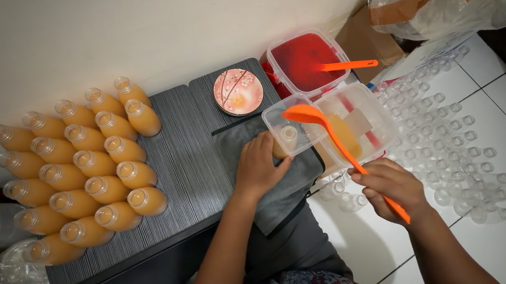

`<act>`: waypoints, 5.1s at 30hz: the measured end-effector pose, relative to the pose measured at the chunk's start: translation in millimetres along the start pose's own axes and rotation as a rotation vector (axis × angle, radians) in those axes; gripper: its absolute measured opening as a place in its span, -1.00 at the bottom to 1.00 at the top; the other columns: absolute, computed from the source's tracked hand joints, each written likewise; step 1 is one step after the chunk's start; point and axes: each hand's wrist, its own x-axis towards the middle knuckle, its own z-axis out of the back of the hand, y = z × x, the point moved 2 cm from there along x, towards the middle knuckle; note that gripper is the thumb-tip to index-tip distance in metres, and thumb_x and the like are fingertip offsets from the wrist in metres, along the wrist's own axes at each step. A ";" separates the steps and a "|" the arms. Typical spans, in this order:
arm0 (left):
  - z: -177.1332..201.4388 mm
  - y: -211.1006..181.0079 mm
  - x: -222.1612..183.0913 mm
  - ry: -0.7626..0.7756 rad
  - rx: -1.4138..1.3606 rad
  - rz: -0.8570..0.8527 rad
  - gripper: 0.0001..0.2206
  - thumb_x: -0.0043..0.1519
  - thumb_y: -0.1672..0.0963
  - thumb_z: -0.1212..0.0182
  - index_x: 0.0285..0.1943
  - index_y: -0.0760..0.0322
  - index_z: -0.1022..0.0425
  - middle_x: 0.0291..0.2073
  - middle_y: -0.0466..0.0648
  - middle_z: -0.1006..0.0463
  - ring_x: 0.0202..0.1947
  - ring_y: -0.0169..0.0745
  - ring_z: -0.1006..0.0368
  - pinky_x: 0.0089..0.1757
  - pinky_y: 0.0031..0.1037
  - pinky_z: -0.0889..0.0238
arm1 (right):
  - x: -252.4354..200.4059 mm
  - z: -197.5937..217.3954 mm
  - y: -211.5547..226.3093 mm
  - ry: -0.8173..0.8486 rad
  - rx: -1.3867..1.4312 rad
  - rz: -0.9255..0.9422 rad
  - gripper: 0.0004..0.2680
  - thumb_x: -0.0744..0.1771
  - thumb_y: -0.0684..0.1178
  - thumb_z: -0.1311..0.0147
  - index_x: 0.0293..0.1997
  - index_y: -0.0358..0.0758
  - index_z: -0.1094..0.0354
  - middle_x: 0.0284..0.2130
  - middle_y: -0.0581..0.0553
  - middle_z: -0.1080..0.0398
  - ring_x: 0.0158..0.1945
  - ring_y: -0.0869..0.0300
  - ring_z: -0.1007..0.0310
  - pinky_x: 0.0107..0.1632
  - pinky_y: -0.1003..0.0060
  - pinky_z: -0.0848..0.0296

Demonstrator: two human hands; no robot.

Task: The person scoops orange liquid from a large container using an orange ladle and pours it into small plastic bottles. They place each filled bottle onto a tray next to other filled bottles.

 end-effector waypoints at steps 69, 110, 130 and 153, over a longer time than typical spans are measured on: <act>3.6 -10.4 7.7 0.149 -0.019 0.168 -0.39 0.13 0.04 -0.28 0.33 0.39 -0.19 0.03 0.16 -0.40 0.07 0.14 -0.39 0.13 -0.07 -0.14 | -11.0 17.0 -172.7 0.259 0.259 -1.360 -0.75 0.37 0.04 0.12 -0.05 -0.29 -0.44 -0.38 -0.28 -0.48 -0.19 0.06 -0.51 -0.01 0.19 -0.47; 4.2 -3.4 1.6 0.072 -0.069 0.078 -0.40 0.10 0.07 -0.29 0.31 0.38 -0.23 0.00 0.12 -0.43 0.06 0.10 -0.40 0.12 -0.07 -0.16 | 31.7 38.2 -65.2 -0.295 0.326 -0.642 -0.70 0.37 0.02 0.23 -0.27 -0.50 -0.35 -0.63 -0.43 -0.36 -0.41 -0.06 -0.52 -0.16 0.23 -0.46; 0.8 1.4 1.2 0.106 -0.081 0.107 -0.51 0.09 0.04 -0.27 0.14 0.38 -0.31 -0.03 0.13 -0.45 0.05 0.07 -0.42 0.14 -0.14 -0.12 | 23.3 7.6 -42.0 -0.133 0.289 -0.571 -0.75 0.36 -0.02 0.16 -0.31 -0.43 -0.40 -0.59 -0.30 -0.42 -0.42 0.08 -0.45 -0.18 0.22 -0.42; -1.6 3.3 -0.6 0.075 -0.062 0.064 -0.52 0.11 0.05 -0.26 0.16 0.33 -0.26 -0.03 0.10 -0.43 0.05 0.05 -0.41 0.14 -0.12 -0.14 | 4.8 3.0 -17.6 0.134 0.041 -0.080 -0.80 0.35 -0.02 0.08 -0.24 -0.27 -0.51 -0.42 -0.15 -0.50 -0.40 -0.03 -0.48 -0.31 0.15 -0.48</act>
